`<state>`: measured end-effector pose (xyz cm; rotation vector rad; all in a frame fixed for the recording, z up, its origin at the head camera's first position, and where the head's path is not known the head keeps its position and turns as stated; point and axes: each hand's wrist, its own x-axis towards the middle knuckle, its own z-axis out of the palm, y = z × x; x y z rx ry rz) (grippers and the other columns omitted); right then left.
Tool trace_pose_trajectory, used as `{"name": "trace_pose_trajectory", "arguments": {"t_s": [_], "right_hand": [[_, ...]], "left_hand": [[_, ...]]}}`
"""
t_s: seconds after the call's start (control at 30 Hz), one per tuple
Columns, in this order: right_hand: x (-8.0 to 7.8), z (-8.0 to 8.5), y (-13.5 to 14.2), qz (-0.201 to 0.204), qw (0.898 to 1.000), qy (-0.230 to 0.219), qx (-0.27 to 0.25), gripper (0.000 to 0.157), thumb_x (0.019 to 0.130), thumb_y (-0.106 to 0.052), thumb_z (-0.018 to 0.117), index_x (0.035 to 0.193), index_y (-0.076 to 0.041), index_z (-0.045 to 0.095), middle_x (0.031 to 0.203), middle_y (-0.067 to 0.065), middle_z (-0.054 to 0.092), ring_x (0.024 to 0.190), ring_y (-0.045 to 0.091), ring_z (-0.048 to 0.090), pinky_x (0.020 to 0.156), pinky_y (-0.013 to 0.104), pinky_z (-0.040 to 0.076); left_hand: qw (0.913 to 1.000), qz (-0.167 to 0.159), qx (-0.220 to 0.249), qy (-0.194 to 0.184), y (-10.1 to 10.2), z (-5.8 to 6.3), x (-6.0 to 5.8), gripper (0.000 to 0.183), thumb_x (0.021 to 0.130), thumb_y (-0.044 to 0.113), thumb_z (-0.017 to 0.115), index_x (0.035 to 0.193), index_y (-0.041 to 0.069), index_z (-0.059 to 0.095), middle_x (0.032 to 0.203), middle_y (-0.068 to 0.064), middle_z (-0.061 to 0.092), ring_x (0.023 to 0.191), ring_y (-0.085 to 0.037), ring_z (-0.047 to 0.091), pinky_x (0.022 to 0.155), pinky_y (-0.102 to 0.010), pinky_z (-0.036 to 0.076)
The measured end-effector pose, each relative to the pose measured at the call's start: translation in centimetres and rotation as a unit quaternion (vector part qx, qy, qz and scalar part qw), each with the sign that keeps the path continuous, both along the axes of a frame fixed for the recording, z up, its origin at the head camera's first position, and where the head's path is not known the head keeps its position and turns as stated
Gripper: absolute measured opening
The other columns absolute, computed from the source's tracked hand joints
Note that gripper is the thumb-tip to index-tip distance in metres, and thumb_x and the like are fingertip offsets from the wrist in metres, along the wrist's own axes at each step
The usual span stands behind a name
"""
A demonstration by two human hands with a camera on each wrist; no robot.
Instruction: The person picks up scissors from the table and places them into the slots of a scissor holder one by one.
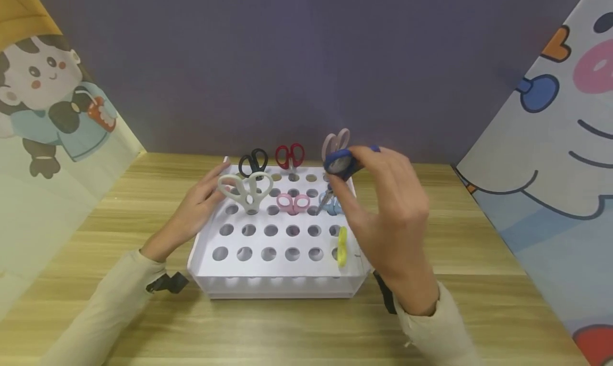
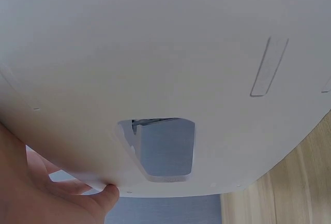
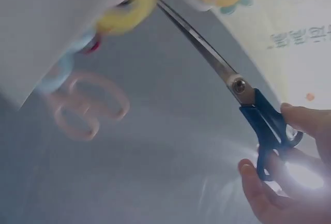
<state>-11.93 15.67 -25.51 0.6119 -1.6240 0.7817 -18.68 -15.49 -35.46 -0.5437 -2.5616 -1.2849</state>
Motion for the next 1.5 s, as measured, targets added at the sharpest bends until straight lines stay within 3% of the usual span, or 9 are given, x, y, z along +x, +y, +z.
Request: {"name": "trace_pose_trajectory", "arguments": {"t_s": [0.2, 0.37, 0.67, 0.8, 0.9, 1.1, 1.2, 1.33, 1.5], "right_hand": [[1.2, -0.3, -2.7, 0.063, 0.997, 0.005, 0.042, 0.034, 0.081, -0.016, 0.081, 0.105, 0.005, 0.070, 0.098, 0.017, 0.073, 0.089, 0.033, 0.067, 0.090, 0.030, 0.053], [1.8, -1.1, -4.8, 0.111, 0.989, -0.001, 0.093, 0.034, 0.085, -0.016, 0.079, 0.107, 0.007, 0.068, 0.099, 0.016, 0.072, 0.093, 0.033, 0.067, 0.091, 0.036, 0.054], [1.8, -3.1, -7.0, 0.144, 0.983, -0.017, 0.116, 0.034, 0.084, -0.013, 0.080, 0.108, 0.006, 0.066, 0.095, 0.013, 0.070, 0.093, 0.032, 0.066, 0.099, 0.043, 0.051], [1.8, -3.7, -7.5, 0.159, 0.979, -0.020, 0.122, 0.036, 0.082, -0.012, 0.081, 0.109, 0.005, 0.065, 0.099, 0.013, 0.070, 0.097, 0.033, 0.066, 0.097, 0.041, 0.053], [1.6, -4.8, -7.8, 0.158, 0.974, -0.033, 0.156, 0.036, 0.081, -0.014, 0.082, 0.110, 0.003, 0.066, 0.102, 0.012, 0.070, 0.099, 0.031, 0.066, 0.096, 0.039, 0.054], [1.4, -8.6, -8.1, 0.122, 0.959, -0.060, 0.249, 0.037, 0.083, -0.021, 0.079, 0.113, -0.002, 0.068, 0.102, 0.010, 0.070, 0.103, 0.028, 0.066, 0.095, 0.036, 0.055], [1.6, -10.0, -7.9, 0.104, 0.956, -0.069, 0.265, 0.036, 0.087, -0.023, 0.075, 0.117, -0.003, 0.068, 0.102, 0.009, 0.070, 0.104, 0.028, 0.067, 0.096, 0.036, 0.055], [1.9, -10.4, -7.6, 0.103, 0.956, -0.085, 0.262, 0.033, 0.091, -0.018, 0.071, 0.120, -0.004, 0.068, 0.103, 0.008, 0.071, 0.104, 0.026, 0.067, 0.095, 0.036, 0.054], [2.5, -9.3, -7.4, 0.106, 0.955, -0.076, 0.266, 0.029, 0.094, -0.011, 0.062, 0.122, -0.006, 0.069, 0.105, 0.006, 0.074, 0.098, 0.023, 0.069, 0.089, 0.033, 0.057]], "left_hand": [[0.9999, -0.006, 0.002, 0.014, 0.2, -0.2, -0.2, 0.028, 0.103, 0.019, 0.044, 0.116, 0.005, 0.066, 0.164, -0.008, 0.023, 0.148, -0.041, 0.021, 0.113, -0.072, 0.016], [1.0000, -0.003, 0.008, 0.004, 0.7, -0.5, -0.2, 0.026, 0.103, 0.018, 0.047, 0.117, 0.005, 0.065, 0.164, -0.007, 0.023, 0.149, -0.040, 0.020, 0.115, -0.069, 0.016], [0.9998, -0.007, 0.011, 0.018, 1.1, -0.5, -0.1, 0.026, 0.101, 0.014, 0.048, 0.117, 0.001, 0.064, 0.162, -0.011, 0.027, 0.148, -0.038, 0.023, 0.118, -0.062, 0.018], [0.9997, -0.008, 0.011, 0.022, 1.0, -0.4, 0.0, 0.027, 0.101, 0.014, 0.047, 0.117, 0.001, 0.065, 0.162, -0.013, 0.027, 0.148, -0.040, 0.022, 0.118, -0.064, 0.017], [0.9995, -0.010, 0.012, 0.027, 1.0, -0.4, 0.1, 0.027, 0.101, 0.014, 0.046, 0.117, 0.001, 0.065, 0.161, -0.014, 0.028, 0.148, -0.040, 0.023, 0.117, -0.064, 0.018], [0.9993, -0.011, 0.019, 0.030, 1.3, -0.6, 0.1, 0.026, 0.100, 0.012, 0.048, 0.115, 0.000, 0.066, 0.160, -0.016, 0.030, 0.147, -0.041, 0.026, 0.117, -0.063, 0.020], [0.9994, -0.013, 0.016, 0.027, 1.4, -0.7, 0.1, 0.025, 0.100, 0.010, 0.049, 0.115, -0.001, 0.065, 0.160, -0.015, 0.030, 0.146, -0.040, 0.026, 0.118, -0.061, 0.020], [0.9998, -0.010, 0.005, 0.017, 1.3, -0.6, 0.4, 0.029, 0.101, 0.013, 0.046, 0.119, 0.001, 0.065, 0.162, -0.012, 0.026, 0.148, -0.038, 0.023, 0.118, -0.063, 0.019], [0.9999, -0.008, 0.000, 0.013, 1.1, -0.4, 0.4, 0.032, 0.103, 0.018, 0.044, 0.121, 0.002, 0.064, 0.163, -0.010, 0.024, 0.149, -0.038, 0.020, 0.117, -0.064, 0.018]]}}
